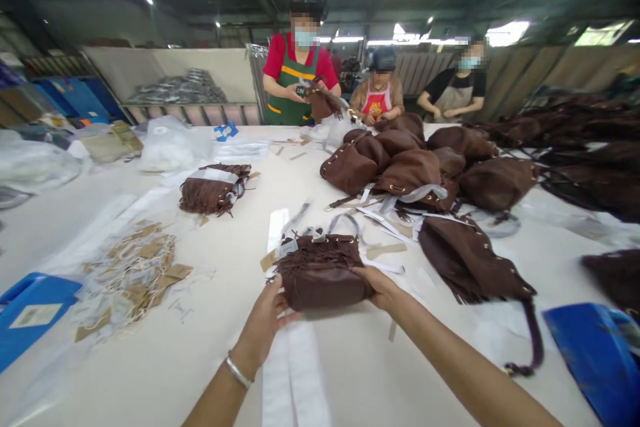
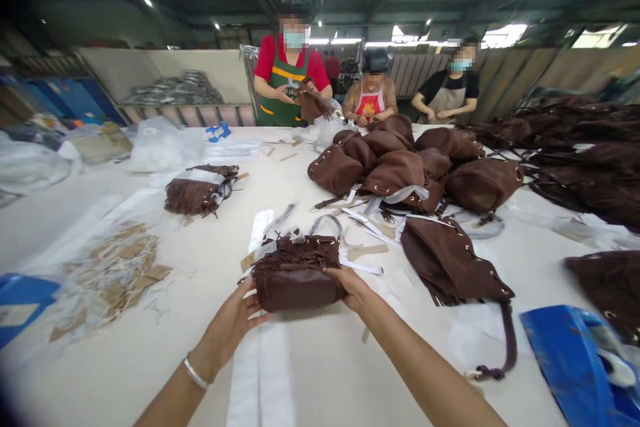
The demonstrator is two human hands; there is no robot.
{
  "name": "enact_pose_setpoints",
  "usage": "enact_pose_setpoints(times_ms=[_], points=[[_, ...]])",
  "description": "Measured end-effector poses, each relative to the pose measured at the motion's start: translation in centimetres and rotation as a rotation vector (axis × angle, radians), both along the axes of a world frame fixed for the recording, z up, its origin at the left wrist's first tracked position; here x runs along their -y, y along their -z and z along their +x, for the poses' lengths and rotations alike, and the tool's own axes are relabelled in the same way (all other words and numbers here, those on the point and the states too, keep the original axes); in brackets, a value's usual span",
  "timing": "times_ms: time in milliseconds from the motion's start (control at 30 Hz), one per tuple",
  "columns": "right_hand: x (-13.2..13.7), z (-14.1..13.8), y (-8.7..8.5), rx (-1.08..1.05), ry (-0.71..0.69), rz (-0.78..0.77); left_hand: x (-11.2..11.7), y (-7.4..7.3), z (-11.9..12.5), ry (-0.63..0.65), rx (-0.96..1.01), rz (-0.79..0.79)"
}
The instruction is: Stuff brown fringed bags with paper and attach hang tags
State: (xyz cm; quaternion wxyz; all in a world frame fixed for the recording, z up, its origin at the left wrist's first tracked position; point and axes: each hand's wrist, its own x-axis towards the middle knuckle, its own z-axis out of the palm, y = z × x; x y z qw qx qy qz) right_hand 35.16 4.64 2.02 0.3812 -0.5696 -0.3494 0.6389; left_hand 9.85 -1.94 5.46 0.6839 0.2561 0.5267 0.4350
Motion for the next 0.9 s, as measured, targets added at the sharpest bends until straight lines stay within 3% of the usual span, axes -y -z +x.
enact_pose_setpoints(times_ms=[100, 200, 267, 367, 433, 500, 567, 667, 767, 900], points=[[0.3, -0.1, -2.0, -0.100, 0.037, 0.076, -2.7, -2.4, -0.9, 0.038, 0.128, -0.101], [2.7, 0.0, -2.7, -0.253, 0.067, 0.200, -4.0, -2.9, -0.8, 0.189, 0.151, -0.108], [4.9, 0.3, -1.9, -0.303, 0.071, 0.189, -3.6, -1.6, 0.0, 0.236, 0.143, -0.068], [7.3, 1.3, 0.1, -0.344, 0.039, 0.003, -2.0, 1.4, 1.6, 0.203, 0.084, -0.015], [7.7, 2.0, 1.1, -0.393, 0.055, -0.125, -1.1, 2.8, 2.5, 0.170, 0.043, 0.014], [7.1, 2.5, 1.5, -0.399, 0.128, -0.189, -0.9, 3.1, 3.1, 0.141, 0.012, 0.064], [6.2, 2.6, 1.2, -0.371, 0.187, -0.178, -1.0, 2.2, 3.4, 0.121, -0.006, 0.111], [5.3, 2.9, -0.3, -0.351, 0.194, -0.055, -0.7, -0.2, 3.2, 0.140, 0.020, 0.171], [6.0, 3.6, -2.2, -0.380, 0.149, 0.066, 0.6, -2.2, 2.1, 0.192, 0.222, 0.178], [8.2, 3.9, -3.1, -0.411, 0.009, 0.095, 2.1, -2.2, 1.0, 0.160, 0.516, 0.005]])
